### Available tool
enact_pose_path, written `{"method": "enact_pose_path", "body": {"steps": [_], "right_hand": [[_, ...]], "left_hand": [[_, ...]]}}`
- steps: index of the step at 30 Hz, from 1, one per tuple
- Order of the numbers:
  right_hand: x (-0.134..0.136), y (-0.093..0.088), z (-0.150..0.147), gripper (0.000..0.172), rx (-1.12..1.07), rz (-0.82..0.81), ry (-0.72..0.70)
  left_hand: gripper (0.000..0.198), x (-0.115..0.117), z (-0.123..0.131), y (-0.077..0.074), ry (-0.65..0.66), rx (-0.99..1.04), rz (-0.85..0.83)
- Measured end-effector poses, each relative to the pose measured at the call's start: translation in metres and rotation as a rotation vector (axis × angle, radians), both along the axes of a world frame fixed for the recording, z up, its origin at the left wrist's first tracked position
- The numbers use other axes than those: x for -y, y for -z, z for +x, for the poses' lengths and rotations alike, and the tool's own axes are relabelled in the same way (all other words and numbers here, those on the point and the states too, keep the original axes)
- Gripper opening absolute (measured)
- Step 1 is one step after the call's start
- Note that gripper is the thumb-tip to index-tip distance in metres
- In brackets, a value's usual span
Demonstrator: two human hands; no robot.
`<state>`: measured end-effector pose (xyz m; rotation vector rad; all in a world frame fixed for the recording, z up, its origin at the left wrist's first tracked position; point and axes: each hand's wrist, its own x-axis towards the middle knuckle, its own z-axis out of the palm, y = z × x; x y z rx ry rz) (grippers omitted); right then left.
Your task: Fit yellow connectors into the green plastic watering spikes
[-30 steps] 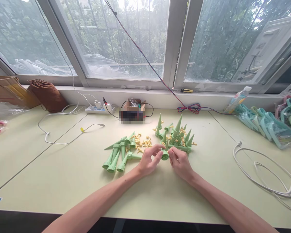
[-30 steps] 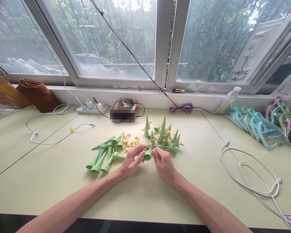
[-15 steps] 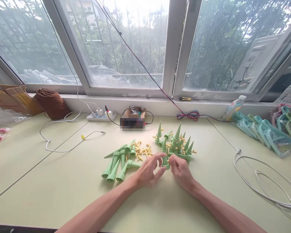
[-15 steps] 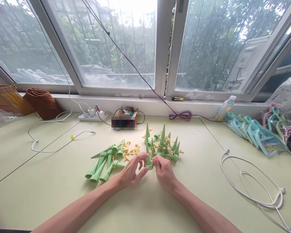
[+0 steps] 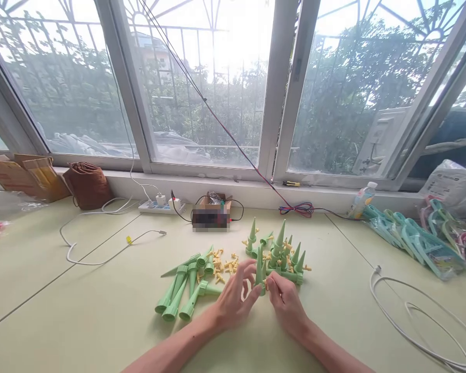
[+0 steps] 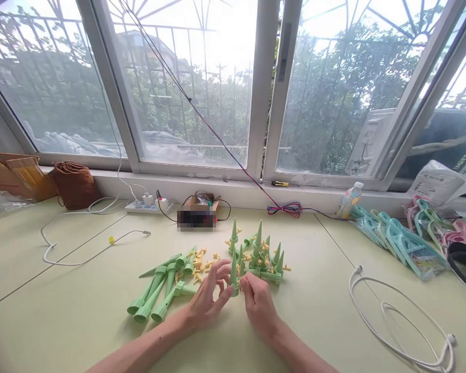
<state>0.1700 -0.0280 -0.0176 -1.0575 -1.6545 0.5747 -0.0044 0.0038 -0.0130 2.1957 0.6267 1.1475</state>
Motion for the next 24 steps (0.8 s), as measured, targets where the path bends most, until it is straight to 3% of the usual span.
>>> {"method": "enact_pose_path", "body": {"steps": [7,17,24], "right_hand": [[0.0011,0.0002,0.0004,0.040,0.033,0.048,0.014],[-0.0012,0.0081,-0.0002,0.041,-0.025,-0.053,-0.018],[-0.0024,0.0075,0.0003,0.042,-0.033,-0.070,-0.010]], "left_hand": [[0.017,-0.0058,-0.0010,-0.0025,-0.020,-0.062,-0.037],[0.015,-0.0012,-0.0005,-0.0076,0.029,-0.113,0.050],[0.023,-0.0034,-0.0007,-0.0036,-0.059,-0.142,0.108]]}}
